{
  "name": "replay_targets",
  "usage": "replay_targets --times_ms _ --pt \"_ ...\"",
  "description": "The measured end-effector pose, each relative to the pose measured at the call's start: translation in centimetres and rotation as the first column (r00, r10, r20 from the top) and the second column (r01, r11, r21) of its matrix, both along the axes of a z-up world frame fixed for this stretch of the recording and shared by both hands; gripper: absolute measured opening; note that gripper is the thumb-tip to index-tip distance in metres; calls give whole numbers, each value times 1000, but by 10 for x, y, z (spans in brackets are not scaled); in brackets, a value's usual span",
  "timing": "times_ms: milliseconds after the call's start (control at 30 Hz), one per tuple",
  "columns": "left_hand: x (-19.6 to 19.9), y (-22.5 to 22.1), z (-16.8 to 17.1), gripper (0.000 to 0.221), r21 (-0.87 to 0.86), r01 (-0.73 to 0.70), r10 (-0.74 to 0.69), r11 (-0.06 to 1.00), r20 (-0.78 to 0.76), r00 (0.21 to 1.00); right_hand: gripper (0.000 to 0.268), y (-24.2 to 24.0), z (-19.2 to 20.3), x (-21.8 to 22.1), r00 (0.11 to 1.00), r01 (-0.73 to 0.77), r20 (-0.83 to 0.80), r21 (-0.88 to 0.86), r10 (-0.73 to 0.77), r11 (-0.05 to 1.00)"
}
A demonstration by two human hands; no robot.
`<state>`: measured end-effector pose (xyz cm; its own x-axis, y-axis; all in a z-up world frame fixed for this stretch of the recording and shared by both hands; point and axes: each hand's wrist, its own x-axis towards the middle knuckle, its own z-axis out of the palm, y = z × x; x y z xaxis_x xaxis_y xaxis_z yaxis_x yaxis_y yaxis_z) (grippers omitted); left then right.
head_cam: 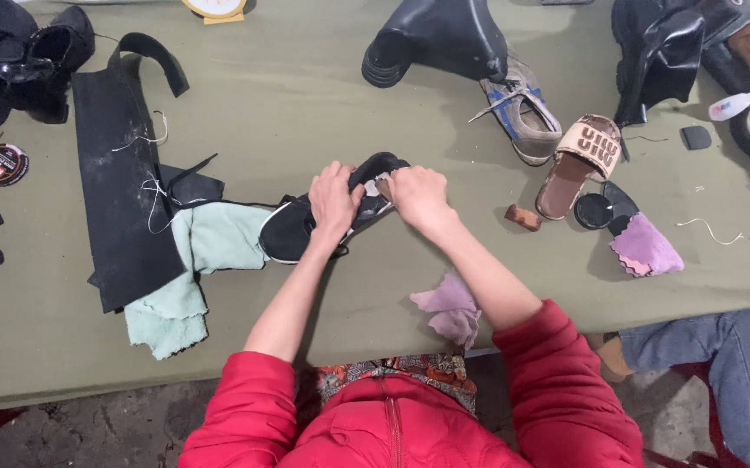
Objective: Repairing a sneaker by manually stitching the sole to the upper using a small tool and thread.
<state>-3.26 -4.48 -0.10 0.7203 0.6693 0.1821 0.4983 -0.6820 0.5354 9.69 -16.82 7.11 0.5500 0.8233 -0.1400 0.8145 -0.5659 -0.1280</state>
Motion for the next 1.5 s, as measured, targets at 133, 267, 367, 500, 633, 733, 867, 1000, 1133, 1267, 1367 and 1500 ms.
replay_targets --times_ms 133,267,367,500,633,733,867,1000,1133,1267,1367,1500 --pt "-3 -23 -7 41 229 -47 36 972 51 998 39 -8 -8 -15 988 12 156 23 -15 1000" --pt "-5 -45 4 59 420 -87 38 903 124 992 27 -58 -10 -32 977 -62 212 362 -18 930" --pt "-4 -54 6 58 496 -98 27 863 147 989 26 -71 -12 -44 994 -45 111 471 -9 881" --pt "-5 -61 7 34 590 -143 8 795 225 974 36 -53 -46 -44 994 112 -56 451 -97 886" --pt "-2 -63 7 20 642 -184 -2 744 277 961 30 -55 -43 -49 976 214 -130 455 -174 865" --pt "-2 -67 10 18 691 -216 -5 690 303 953 27 -54 -49 -46 953 296 -206 463 -223 835" --pt "-3 -72 15 19 721 -236 -18 651 326 945 23 -45 -64 -51 876 473 -370 527 -310 707" --pt "-5 -75 21 21 714 -237 -25 659 336 942 24 -39 -66 -53 826 560 -419 523 -378 642" --pt "-3 -76 18 22 711 -236 -38 662 347 937 20 -29 -73 -51 786 618 -439 522 -436 587" --pt "-6 -80 17 22 670 -221 -37 709 349 937 14 -24 -86 -54 743 666 -424 545 -518 510" --pt "-11 -82 18 36 590 -185 -20 786 323 946 9 -28 -79 -63 767 627 -406 639 -497 445" --pt "-20 -84 40 77 433 -69 -46 899 249 968 5 -28 -73 -65 777 603 -410 702 -477 379"
